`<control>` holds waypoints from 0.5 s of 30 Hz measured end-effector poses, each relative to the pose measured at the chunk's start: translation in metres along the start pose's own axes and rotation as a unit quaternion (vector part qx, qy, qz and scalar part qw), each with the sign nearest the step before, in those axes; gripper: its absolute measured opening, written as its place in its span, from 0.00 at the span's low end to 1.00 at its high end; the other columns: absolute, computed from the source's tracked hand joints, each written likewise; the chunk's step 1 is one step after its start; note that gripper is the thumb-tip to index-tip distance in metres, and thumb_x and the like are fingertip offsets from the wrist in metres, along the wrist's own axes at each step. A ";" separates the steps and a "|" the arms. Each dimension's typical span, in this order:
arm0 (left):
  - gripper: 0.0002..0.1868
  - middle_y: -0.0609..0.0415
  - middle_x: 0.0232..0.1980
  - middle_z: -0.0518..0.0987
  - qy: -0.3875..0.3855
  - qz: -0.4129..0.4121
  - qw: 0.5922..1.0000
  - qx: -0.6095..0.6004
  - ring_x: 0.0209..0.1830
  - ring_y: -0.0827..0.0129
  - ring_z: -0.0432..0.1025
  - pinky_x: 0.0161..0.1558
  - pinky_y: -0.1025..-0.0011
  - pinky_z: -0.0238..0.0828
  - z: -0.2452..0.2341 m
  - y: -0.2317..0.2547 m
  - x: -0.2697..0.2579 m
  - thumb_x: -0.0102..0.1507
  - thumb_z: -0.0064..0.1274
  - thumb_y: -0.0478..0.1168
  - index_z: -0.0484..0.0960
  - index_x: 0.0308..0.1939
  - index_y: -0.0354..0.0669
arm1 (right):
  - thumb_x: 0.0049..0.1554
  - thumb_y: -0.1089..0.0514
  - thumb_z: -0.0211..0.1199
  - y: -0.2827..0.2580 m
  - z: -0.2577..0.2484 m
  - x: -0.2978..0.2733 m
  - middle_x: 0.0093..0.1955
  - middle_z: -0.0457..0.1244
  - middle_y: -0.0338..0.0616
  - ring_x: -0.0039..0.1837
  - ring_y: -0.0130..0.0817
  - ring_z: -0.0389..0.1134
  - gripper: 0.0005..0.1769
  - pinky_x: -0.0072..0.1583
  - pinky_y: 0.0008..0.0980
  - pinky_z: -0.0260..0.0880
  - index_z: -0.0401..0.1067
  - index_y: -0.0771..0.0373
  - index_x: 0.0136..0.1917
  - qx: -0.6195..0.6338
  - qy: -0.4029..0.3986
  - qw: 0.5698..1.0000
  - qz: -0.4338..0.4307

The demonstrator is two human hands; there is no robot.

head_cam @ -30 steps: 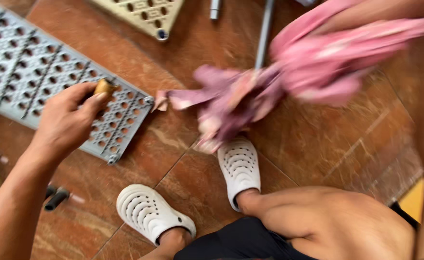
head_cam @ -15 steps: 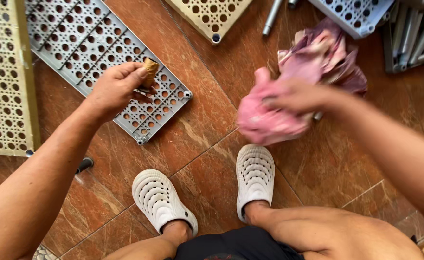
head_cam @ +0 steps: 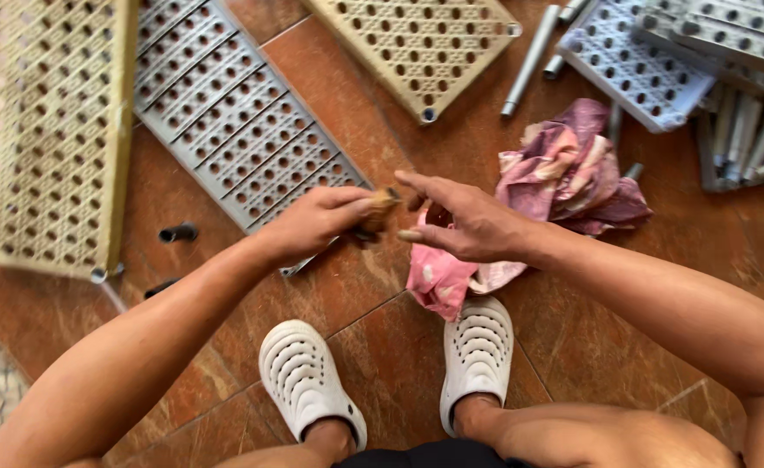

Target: The person sits on the floor and assembles furniture parts. They wipe metal tubes with a cloth, insert rubber feet into perforated panels, and attach the tubes to the panels to form a structure.

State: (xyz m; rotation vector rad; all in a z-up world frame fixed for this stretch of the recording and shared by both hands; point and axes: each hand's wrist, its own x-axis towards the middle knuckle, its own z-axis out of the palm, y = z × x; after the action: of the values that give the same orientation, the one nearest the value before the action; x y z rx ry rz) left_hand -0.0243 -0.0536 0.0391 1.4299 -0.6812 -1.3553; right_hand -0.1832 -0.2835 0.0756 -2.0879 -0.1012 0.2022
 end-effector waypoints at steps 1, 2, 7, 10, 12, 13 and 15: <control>0.20 0.52 0.43 0.85 -0.004 0.030 0.998 0.049 0.40 0.71 0.78 0.45 0.70 0.78 0.005 0.004 0.001 0.73 0.45 0.49 0.83 0.54 0.37 | 0.57 0.55 0.69 -0.008 0.004 0.004 0.58 0.67 0.54 0.54 0.36 0.70 0.39 0.48 0.35 0.75 0.57 0.65 0.76 0.001 0.008 0.998 -0.065; 0.20 0.53 0.41 0.85 -0.011 0.037 0.999 0.024 0.38 0.72 0.79 0.44 0.70 0.79 0.005 0.011 0.005 0.73 0.44 0.50 0.83 0.53 0.38 | 0.58 0.57 0.66 -0.014 0.006 0.011 0.55 0.68 0.49 0.47 0.34 0.70 0.31 0.44 0.32 0.75 0.62 0.62 0.72 0.028 0.024 0.999 0.004; 0.18 0.58 0.39 0.85 0.047 0.148 0.984 0.087 0.35 0.77 0.78 0.39 0.75 0.79 -0.020 0.065 -0.015 0.73 0.46 0.51 0.85 0.51 0.43 | 0.68 0.62 0.58 -0.051 -0.019 0.042 0.55 0.67 0.46 0.47 0.27 0.70 0.20 0.50 0.26 0.77 0.65 0.68 0.72 0.104 0.046 0.993 -0.032; 0.19 0.60 0.35 0.83 0.077 0.170 0.979 0.076 0.32 0.80 0.78 0.35 0.78 0.78 -0.037 0.090 -0.035 0.74 0.46 0.52 0.84 0.44 0.42 | 0.70 0.60 0.56 -0.080 -0.029 0.068 0.54 0.68 0.48 0.49 0.28 0.71 0.17 0.50 0.26 0.77 0.64 0.71 0.69 0.061 0.044 0.992 -0.106; 0.19 0.62 0.35 0.84 0.116 0.175 0.972 0.106 0.32 0.82 0.79 0.34 0.80 0.77 -0.046 0.096 -0.047 0.74 0.45 0.54 0.84 0.44 0.45 | 0.71 0.60 0.56 -0.091 -0.026 0.083 0.53 0.67 0.50 0.49 0.28 0.71 0.14 0.49 0.26 0.77 0.64 0.73 0.64 0.042 0.036 0.989 -0.139; 0.20 0.61 0.35 0.83 0.118 0.193 0.969 0.098 0.33 0.81 0.78 0.35 0.78 0.78 -0.049 0.099 -0.049 0.75 0.46 0.54 0.85 0.46 0.44 | 0.74 0.60 0.56 -0.095 -0.028 0.086 0.54 0.67 0.51 0.51 0.28 0.71 0.13 0.51 0.26 0.78 0.64 0.74 0.64 0.033 0.032 0.986 -0.159; 0.22 0.60 0.37 0.82 0.120 0.231 0.962 0.080 0.35 0.78 0.78 0.37 0.76 0.78 -0.054 0.100 -0.054 0.77 0.48 0.55 0.86 0.48 0.42 | 0.76 0.60 0.56 -0.097 -0.027 0.093 0.53 0.67 0.52 0.50 0.29 0.72 0.12 0.52 0.26 0.78 0.65 0.74 0.63 0.010 0.037 0.987 -0.156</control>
State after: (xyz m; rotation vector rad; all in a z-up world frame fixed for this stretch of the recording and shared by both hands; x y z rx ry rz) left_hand 0.0386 -0.0235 0.1437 1.4198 -0.9099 -0.7651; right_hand -0.0855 -0.2439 0.1632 -2.0248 -0.3757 -0.0627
